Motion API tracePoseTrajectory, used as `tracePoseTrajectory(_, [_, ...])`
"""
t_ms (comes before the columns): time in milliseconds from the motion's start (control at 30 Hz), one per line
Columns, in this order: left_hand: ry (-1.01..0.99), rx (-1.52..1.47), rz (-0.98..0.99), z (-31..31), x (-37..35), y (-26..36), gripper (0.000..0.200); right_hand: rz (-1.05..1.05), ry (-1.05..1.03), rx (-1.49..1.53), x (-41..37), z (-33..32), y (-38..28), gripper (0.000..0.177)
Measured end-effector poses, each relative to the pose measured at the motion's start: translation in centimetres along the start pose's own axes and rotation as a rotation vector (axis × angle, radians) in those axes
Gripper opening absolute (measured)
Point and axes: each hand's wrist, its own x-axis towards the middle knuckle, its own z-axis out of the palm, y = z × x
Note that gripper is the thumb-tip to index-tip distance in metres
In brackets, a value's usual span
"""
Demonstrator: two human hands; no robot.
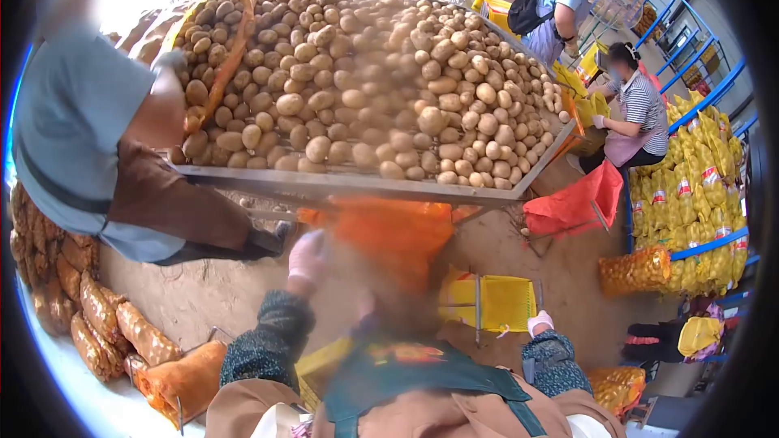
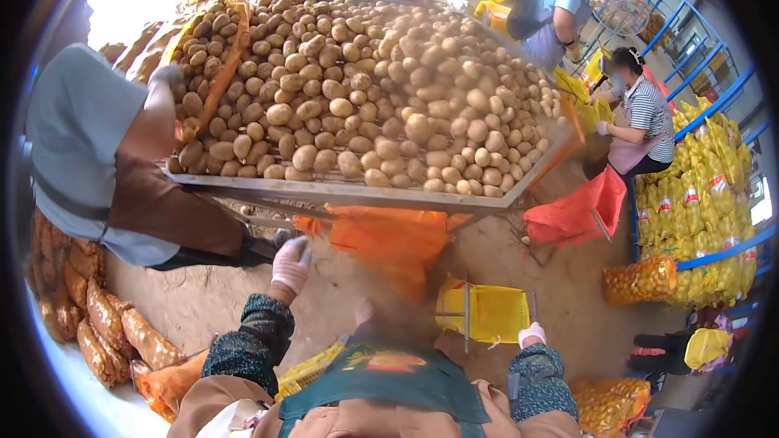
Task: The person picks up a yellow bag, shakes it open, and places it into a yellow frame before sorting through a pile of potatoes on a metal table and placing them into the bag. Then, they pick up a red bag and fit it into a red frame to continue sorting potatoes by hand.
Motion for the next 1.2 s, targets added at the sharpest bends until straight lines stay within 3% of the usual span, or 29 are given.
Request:
tracePoseTrajectory(33, [0.008,0.030,0.021,-2.2,2.8,1.7,0.028,-0.103,-0.012,0.143,-0.5,0.3,-0.2,0.046])
tracePoseTrajectory(133, [0.101,0.058,0.135,-4.9,8.5,3.6,0.026,-0.370,0.245,0.297,-3.9,1.9,-2.6,0.044])
tracePoseTrajectory(167, [0.201,0.143,0.159,-4.5,9.4,3.4,0.028,-0.438,0.212,0.324,-4.9,2.2,-4.0,0.045])
tracePoseTrajectory(200, [0.096,0.221,0.122,-4.6,10.8,2.4,0.035,-0.515,0.186,0.353,-5.7,2.3,-5.3,0.045])
tracePoseTrajectory(267, [0.172,0.288,0.140,-3.2,12.0,0.7,0.054,-0.679,0.200,0.353,-6.5,2.8,-7.9,0.043])
tracePoseTrajectory(333, [0.066,0.402,0.078,-2.3,13.3,-0.3,0.068,-0.790,0.241,0.351,-8.3,1.7,-11.4,0.043])
tracePoseTrajectory(467, [-0.111,0.587,-0.031,-1.6,13.6,-0.9,0.070,-1.130,0.334,0.541,-10.2,-1.1,-17.5,0.032])
tracePoseTrajectory(600, [-0.253,0.613,-0.138,-3.1,13.6,2.5,0.068,-1.300,0.458,0.626,-10.6,-5.0,-22.9,0.031])
tracePoseTrajectory(767, [-0.331,0.656,-0.197,-3.0,14.3,2.9,0.068,-1.414,0.501,0.600,-10.6,-9.3,-28.4,0.028])
tracePoseTrajectory(867, [-0.214,0.723,-0.087,-1.7,14.5,-0.2,0.059,-1.422,0.517,0.517,-9.8,-11.2,-31.5,0.025])
tracePoseTrajectory(933, [-0.457,0.711,-0.102,-4.6,15.6,4.1,0.035,-1.414,0.555,0.557,-9.5,-11.8,-33.7,0.030])
tracePoseTrajectory(967, [-0.267,0.735,0.008,-4.3,15.5,4.1,0.025,-1.395,0.615,0.511,-8.2,-11.2,-35.1,0.033])
tracePoseTrajectory(1033, [-0.280,0.615,-0.217,-3.5,17.2,2.4,0.042,-1.370,0.645,0.481,-6.6,-10.3,-37.0,0.039])
tracePoseTrajectory(1133, [0.009,0.546,-0.072,-2.8,18.8,1.2,0.053,-1.384,0.636,0.524,-5.2,-9.0,-39.0,0.038])
tracePoseTrajectory(1200, [-0.109,0.516,-0.089,-2.7,20.6,1.2,0.066,-1.370,0.723,0.394,-5.6,-8.2,-39.5,0.029])
